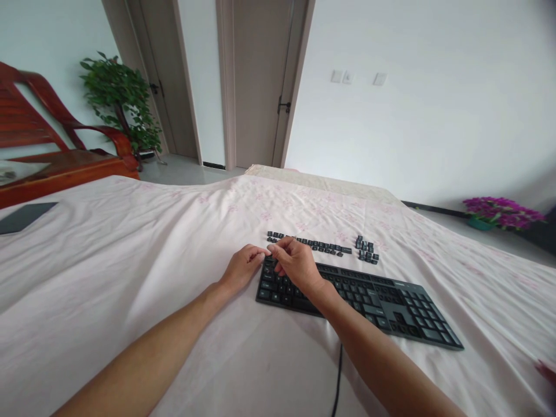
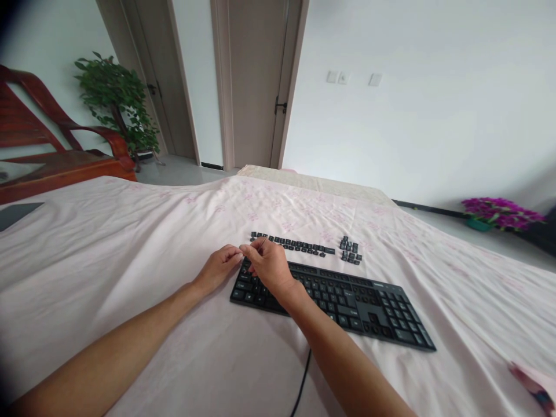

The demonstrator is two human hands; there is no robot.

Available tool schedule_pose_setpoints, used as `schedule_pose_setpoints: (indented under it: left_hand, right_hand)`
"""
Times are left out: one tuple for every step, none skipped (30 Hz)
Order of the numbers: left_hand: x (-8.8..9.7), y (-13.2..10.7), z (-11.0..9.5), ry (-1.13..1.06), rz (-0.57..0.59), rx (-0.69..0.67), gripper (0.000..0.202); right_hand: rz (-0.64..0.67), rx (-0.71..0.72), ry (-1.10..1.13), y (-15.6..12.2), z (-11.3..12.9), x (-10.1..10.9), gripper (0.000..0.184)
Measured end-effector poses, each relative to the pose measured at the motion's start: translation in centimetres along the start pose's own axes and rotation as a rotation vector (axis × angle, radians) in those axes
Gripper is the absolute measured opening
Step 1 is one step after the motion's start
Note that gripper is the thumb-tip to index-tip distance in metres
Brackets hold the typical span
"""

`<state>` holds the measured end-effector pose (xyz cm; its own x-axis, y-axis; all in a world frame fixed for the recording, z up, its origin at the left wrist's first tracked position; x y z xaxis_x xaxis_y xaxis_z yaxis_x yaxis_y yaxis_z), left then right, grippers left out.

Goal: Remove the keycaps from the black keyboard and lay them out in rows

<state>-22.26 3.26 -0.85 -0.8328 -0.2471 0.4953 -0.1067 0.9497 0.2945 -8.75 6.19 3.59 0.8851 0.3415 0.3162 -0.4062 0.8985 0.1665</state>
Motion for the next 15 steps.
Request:
schedule_pose_setpoints:
  left_hand:
    - [0.0,0.0,0.0,0.011,-0.002,0.001,0.026]
    - [0.0,0.0,0.1,0.021,-0.002,0.002,0.026]
    - [0.0,0.0,0.2,0.029,-0.001,0.001,0.026]
    - [0.0,0.0,0.2,0.033,0.002,-0.003,0.026]
    - [-0.1,0.0,0.2,0.034,0.008,-0.012,0.025]
    - [-0.1,0.0,0.2,0.032,0.016,-0.024,0.025]
    - [-0.2,0.0,0.2,0.028,0.025,-0.037,0.024]
    - [-0.2,0.0,0.2,0.022,0.034,-0.046,0.024]
    - [-0.2,-0.1,0.3,0.015,0.042,-0.05,0.023]
    - [-0.3,-0.1,0.3,0.009,0.05,-0.05,0.023]
    - [-0.3,-0.2,0.3,0.004,0.059,-0.049,0.022]
    - [-0.4,-0.3,0.2,0.002,0.077,-0.053,0.022]
    - [-0.6,-0.4,0.1,0.004,0.101,-0.064,0.023]
    - [-0.8,-0.5,-0.1,0.011,0.129,-0.08,0.024]
    - [-1.0,-0.7,-0.4,0.022,0.154,-0.099,0.026]
  right_hand:
    - [0.011,0.007,-0.027,0.1,0.1,-0.2,0.033]
    - [0.026,0.012,-0.051,0.2,0.2,-0.4,0.033]
    - [0.039,0.02,-0.075,0.3,0.3,-0.5,0.032]
    - [0.053,0.033,-0.099,0.3,0.4,-0.7,0.031]
    - [0.067,0.052,-0.125,0.4,0.6,-0.9,0.031]
    - [0.08,0.077,-0.153,0.4,0.9,-1.1,0.03]
    - [0.091,0.106,-0.182,0.4,1.1,-1.4,0.029]
    - [0.099,0.135,-0.212,0.4,1.3,-1.6,0.029]
    - [0.103,0.162,-0.239,0.4,1.5,-1.8,0.029]
    - [0.103,0.184,-0.263,0.3,1.5,-1.9,0.03]
    - [0.095,0.199,-0.28,0.3,1.5,-1.9,0.031]
    - [0.08,0.207,-0.291,0.2,1.4,-1.9,0.031]
    - [0.06,0.21,-0.296,0.2,1.2,-1.7,0.032]
    - [0.04,0.211,-0.3,0.2,1.0,-1.6,0.033]
    - [0.024,0.212,-0.306,0.3,0.8,-1.5,0.033]
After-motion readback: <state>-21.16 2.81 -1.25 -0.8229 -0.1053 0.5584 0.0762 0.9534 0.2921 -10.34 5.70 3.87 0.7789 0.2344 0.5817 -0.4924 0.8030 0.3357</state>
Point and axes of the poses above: each hand's wrist, its own y-axis towards the middle knuckle, its own x-axis out of the back of the hand, z = x × y, the point moved 8 cm from there along y, towards the middle knuckle, and after that the axes turned 2 degrees about y, right-handed, at the moved point
